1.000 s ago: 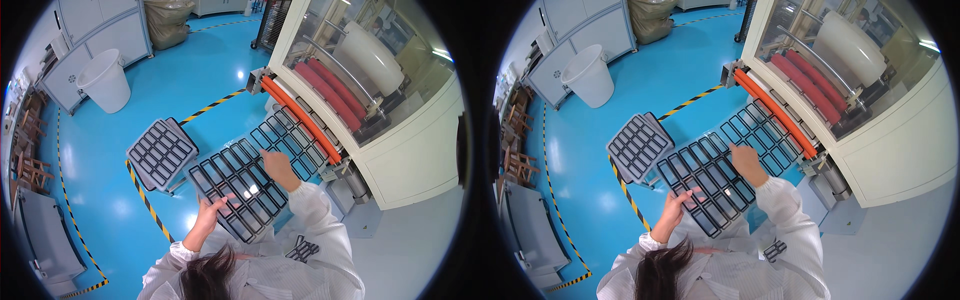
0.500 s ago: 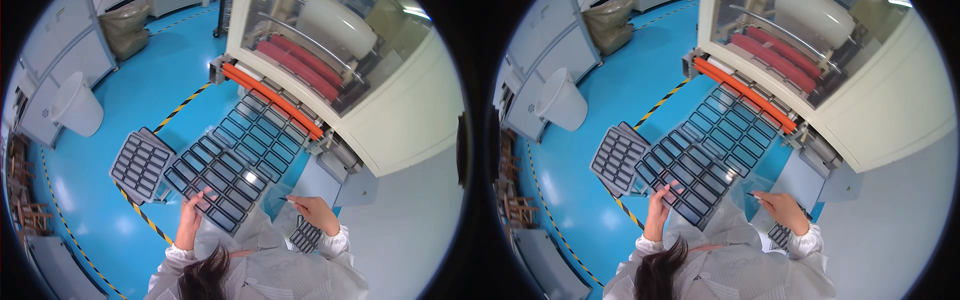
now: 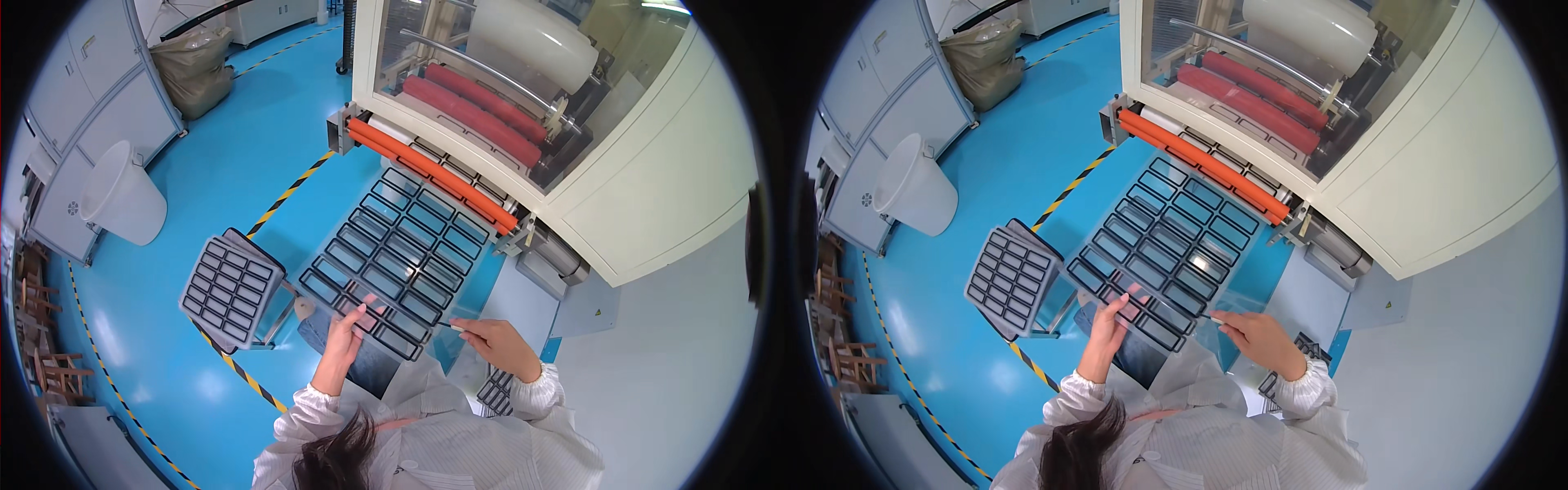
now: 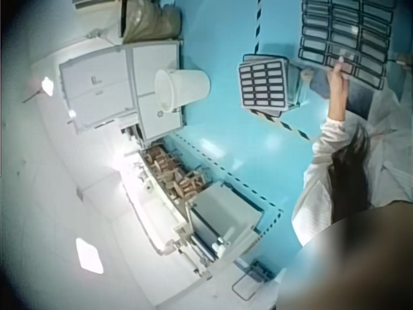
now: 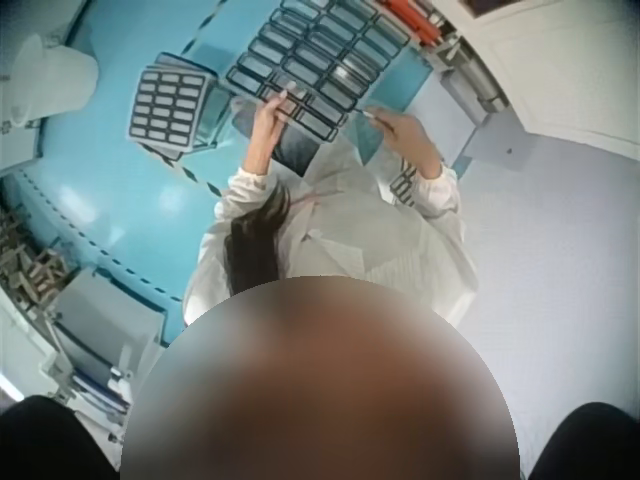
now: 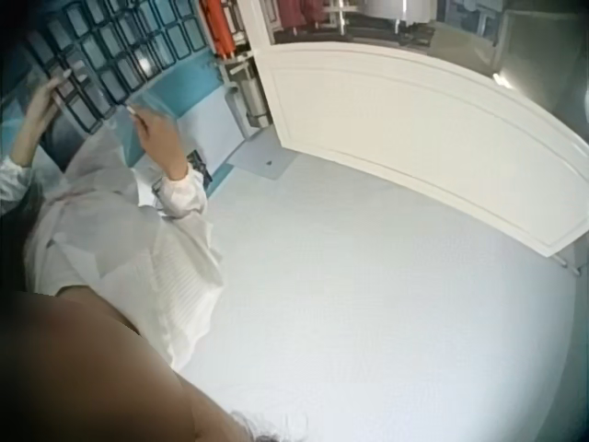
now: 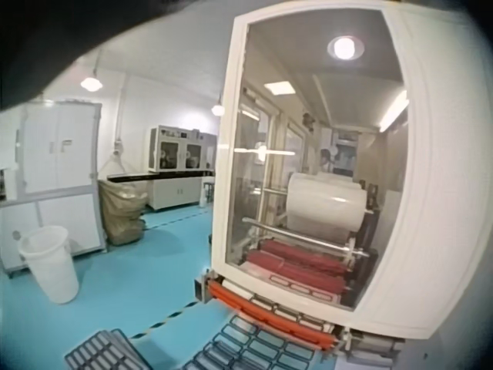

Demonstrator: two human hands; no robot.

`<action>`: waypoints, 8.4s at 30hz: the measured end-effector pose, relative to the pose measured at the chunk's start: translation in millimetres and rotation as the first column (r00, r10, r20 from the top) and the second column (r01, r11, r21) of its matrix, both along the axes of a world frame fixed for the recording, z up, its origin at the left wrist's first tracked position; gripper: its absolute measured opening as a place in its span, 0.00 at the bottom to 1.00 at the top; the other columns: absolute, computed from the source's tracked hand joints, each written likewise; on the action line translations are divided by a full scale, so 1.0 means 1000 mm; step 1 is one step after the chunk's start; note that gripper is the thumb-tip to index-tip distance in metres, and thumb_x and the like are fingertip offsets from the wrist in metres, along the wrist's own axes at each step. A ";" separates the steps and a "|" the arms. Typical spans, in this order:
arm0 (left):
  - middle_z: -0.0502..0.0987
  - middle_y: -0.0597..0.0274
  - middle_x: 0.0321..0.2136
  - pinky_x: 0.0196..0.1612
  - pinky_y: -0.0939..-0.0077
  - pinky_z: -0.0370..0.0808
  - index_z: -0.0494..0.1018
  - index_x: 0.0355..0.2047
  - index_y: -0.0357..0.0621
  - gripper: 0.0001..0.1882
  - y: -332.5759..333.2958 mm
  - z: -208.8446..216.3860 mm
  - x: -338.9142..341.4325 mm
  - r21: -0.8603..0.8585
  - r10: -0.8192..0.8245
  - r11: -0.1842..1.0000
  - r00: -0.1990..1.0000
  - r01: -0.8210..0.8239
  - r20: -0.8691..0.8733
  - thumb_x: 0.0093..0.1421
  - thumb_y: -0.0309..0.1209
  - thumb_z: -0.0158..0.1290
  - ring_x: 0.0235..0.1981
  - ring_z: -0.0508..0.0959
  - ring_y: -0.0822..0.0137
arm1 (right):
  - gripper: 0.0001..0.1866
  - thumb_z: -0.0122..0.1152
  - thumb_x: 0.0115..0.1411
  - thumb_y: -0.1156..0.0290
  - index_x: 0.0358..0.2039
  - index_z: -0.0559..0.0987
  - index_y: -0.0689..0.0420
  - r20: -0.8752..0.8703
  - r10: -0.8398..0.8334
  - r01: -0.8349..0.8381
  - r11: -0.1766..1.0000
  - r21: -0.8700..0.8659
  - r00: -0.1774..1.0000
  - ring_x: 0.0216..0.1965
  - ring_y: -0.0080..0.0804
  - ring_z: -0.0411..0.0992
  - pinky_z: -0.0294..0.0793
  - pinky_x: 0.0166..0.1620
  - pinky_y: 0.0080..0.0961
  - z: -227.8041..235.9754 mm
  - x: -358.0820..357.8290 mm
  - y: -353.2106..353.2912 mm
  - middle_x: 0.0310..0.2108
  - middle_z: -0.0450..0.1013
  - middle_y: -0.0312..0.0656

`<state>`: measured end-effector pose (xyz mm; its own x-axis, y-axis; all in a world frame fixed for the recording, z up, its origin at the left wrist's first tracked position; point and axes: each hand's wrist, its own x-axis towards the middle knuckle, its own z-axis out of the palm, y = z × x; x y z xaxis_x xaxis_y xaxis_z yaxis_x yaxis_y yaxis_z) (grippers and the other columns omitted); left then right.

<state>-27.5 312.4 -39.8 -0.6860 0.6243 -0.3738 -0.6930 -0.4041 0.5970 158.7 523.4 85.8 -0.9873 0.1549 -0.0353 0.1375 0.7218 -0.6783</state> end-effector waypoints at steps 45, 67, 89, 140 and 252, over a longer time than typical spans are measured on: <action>0.73 0.52 0.47 0.46 0.63 0.77 0.63 0.52 0.36 0.21 -0.022 0.032 0.013 -0.031 0.006 1.000 1.000 -0.006 -0.005 0.58 0.28 0.52 0.44 0.77 0.55 | 0.14 0.48 0.62 0.67 0.48 0.75 0.46 -0.431 -0.024 0.182 0.926 0.330 0.902 0.23 0.44 0.72 0.70 0.26 0.38 -0.084 -0.246 0.020 0.20 0.73 0.46; 0.76 0.51 0.41 0.43 0.62 0.78 0.66 0.49 0.34 0.19 -0.058 0.058 0.030 -0.171 0.074 0.982 0.996 -0.080 -0.039 0.57 0.24 0.51 0.38 0.79 0.55 | 0.13 0.51 0.54 0.77 0.41 0.77 0.60 -0.194 0.204 -0.036 0.772 0.634 0.960 0.25 0.40 0.73 0.70 0.23 0.34 -0.071 -0.223 -0.016 0.17 0.72 0.44; 0.74 0.49 0.45 0.47 0.61 0.76 0.63 0.51 0.34 0.21 -0.061 0.022 0.014 -0.120 0.104 0.987 0.995 -0.104 0.000 0.57 0.25 0.49 0.43 0.77 0.52 | 0.16 0.52 0.56 0.76 0.47 0.75 0.57 0.146 -0.018 -0.025 0.957 0.290 0.989 0.23 0.45 0.71 0.69 0.27 0.35 0.020 0.019 0.020 0.22 0.73 0.49; 0.74 0.58 0.43 0.47 0.68 0.75 0.66 0.49 0.37 0.20 -0.012 0.016 0.013 -0.070 0.034 0.997 0.999 -0.032 0.030 0.57 0.28 0.54 0.44 0.76 0.63 | 0.14 0.49 0.61 0.69 0.47 0.75 0.50 -0.466 -0.114 0.186 0.976 0.111 0.878 0.30 0.46 0.74 0.72 0.33 0.36 -0.069 -0.218 0.042 0.33 0.76 0.46; 0.77 0.64 0.36 0.40 0.77 0.74 0.72 0.40 0.36 0.11 -0.060 0.008 0.053 -0.008 0.008 1.000 1.000 -0.008 0.000 0.56 0.22 0.52 0.36 0.77 0.73 | 0.09 0.52 0.58 0.75 0.33 0.78 0.68 -0.287 0.353 -0.317 0.934 0.164 0.891 0.31 0.52 0.74 0.75 0.34 0.37 -0.052 -0.227 -0.175 0.29 0.75 0.57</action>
